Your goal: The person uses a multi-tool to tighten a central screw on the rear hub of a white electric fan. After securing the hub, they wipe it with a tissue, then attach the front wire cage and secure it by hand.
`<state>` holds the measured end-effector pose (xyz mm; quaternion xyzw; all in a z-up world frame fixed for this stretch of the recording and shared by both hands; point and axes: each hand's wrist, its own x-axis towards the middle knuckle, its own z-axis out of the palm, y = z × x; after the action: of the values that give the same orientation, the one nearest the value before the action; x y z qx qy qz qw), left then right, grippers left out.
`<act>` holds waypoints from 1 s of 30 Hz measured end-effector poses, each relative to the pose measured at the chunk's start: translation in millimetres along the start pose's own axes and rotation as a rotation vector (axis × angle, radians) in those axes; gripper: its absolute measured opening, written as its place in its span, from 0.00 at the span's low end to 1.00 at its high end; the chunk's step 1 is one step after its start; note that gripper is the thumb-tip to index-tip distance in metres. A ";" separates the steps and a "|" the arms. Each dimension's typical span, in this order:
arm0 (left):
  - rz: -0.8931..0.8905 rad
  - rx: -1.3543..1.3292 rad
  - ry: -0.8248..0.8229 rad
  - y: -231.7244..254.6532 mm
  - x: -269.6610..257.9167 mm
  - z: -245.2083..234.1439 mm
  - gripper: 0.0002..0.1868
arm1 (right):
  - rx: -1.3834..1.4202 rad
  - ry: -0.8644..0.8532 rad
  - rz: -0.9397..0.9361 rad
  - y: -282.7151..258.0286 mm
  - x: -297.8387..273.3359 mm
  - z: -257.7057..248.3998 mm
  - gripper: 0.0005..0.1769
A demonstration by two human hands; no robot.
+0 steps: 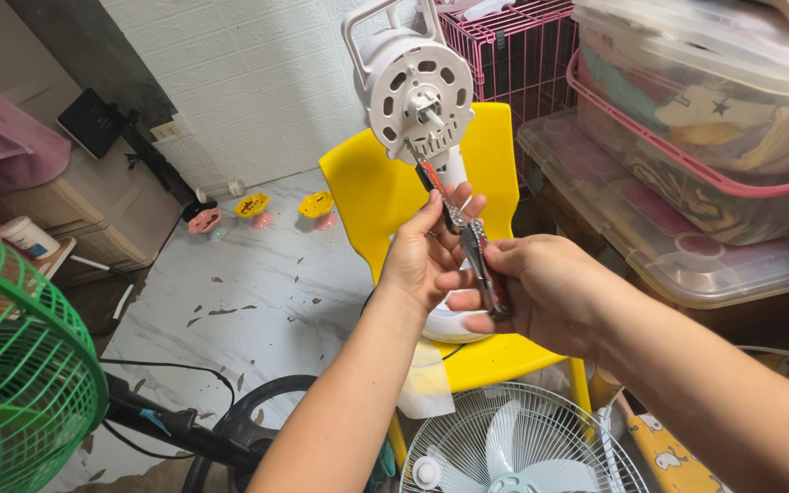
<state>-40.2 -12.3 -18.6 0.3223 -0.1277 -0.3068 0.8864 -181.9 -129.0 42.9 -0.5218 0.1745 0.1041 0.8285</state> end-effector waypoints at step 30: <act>0.035 -0.062 0.056 -0.6 17.0 11.5 0.17 | -1.637 0.774 -0.898 -5.9 -27.1 27.1 0.14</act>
<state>-32.1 -29.0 -9.8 0.3009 -0.0986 -0.2860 0.9044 -199.8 -106.9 69.2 -0.9452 0.0936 -0.3061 0.0646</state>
